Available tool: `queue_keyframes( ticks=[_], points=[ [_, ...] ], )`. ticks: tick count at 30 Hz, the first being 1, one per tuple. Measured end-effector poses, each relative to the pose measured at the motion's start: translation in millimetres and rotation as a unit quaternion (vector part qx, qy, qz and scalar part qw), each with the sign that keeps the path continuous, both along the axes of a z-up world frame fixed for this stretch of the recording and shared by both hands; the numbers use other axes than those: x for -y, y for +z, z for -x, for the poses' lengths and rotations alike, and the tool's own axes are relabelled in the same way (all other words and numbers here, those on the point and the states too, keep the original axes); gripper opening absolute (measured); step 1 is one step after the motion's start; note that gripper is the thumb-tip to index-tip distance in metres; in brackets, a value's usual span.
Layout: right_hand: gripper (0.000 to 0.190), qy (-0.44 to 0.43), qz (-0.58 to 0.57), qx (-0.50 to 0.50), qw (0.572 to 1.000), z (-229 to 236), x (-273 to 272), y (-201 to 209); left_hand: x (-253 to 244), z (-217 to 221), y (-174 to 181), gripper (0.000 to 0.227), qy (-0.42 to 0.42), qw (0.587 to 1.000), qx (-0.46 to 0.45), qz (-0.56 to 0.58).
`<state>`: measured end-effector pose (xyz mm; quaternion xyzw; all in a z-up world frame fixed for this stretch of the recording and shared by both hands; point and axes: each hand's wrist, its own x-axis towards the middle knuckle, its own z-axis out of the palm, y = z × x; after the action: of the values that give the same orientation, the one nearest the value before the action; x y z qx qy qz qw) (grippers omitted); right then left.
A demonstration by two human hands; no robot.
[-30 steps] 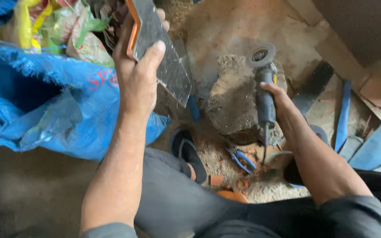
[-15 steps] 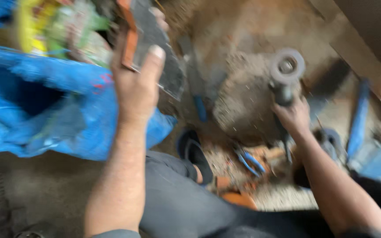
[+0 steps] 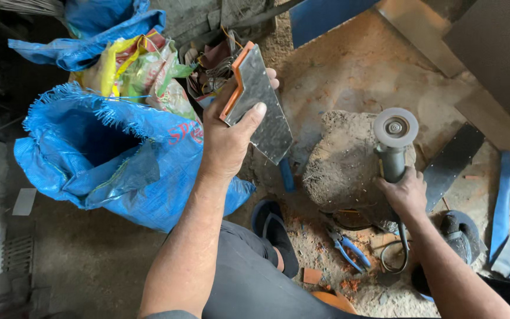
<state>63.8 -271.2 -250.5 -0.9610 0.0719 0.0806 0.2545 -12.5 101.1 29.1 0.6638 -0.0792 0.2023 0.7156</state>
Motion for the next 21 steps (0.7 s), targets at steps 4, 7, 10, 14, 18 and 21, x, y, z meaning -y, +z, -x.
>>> queue_keyframes(
  ticks=[4, 7, 10, 14, 18, 21],
  points=[
    [0.089, -0.011, -0.034, 0.011, 0.999, 2, 6, -7, 2, -2, 0, 0.057, -0.028, 0.998, -0.019, 0.050],
    [0.085, -0.038, -0.056, 0.044, 0.997, 5, 7, -2, 1, -4, -1, 0.054, -0.051, 0.994, -0.027, 0.092],
    [0.066, -0.064, -0.016, 0.196, 0.978, 10, -4, 31, 2, -2, 0, 0.056, -0.052, 0.994, -0.030, 0.089],
    [0.047, 0.023, -0.334, 0.260, 0.906, 12, -49, 127, 13, 8, 4, 0.048, -0.028, 0.997, -0.011, -0.068],
    [0.044, 0.212, -0.624, 0.037, 0.751, 30, -92, 239, 35, 11, 4, 0.050, 0.060, 0.925, 0.110, -0.360],
    [0.046, 0.211, -0.614, -0.053, 0.759, 43, -128, 290, 37, 12, 4, 0.054, 0.088, 0.845, 0.165, -0.500]
  ],
)
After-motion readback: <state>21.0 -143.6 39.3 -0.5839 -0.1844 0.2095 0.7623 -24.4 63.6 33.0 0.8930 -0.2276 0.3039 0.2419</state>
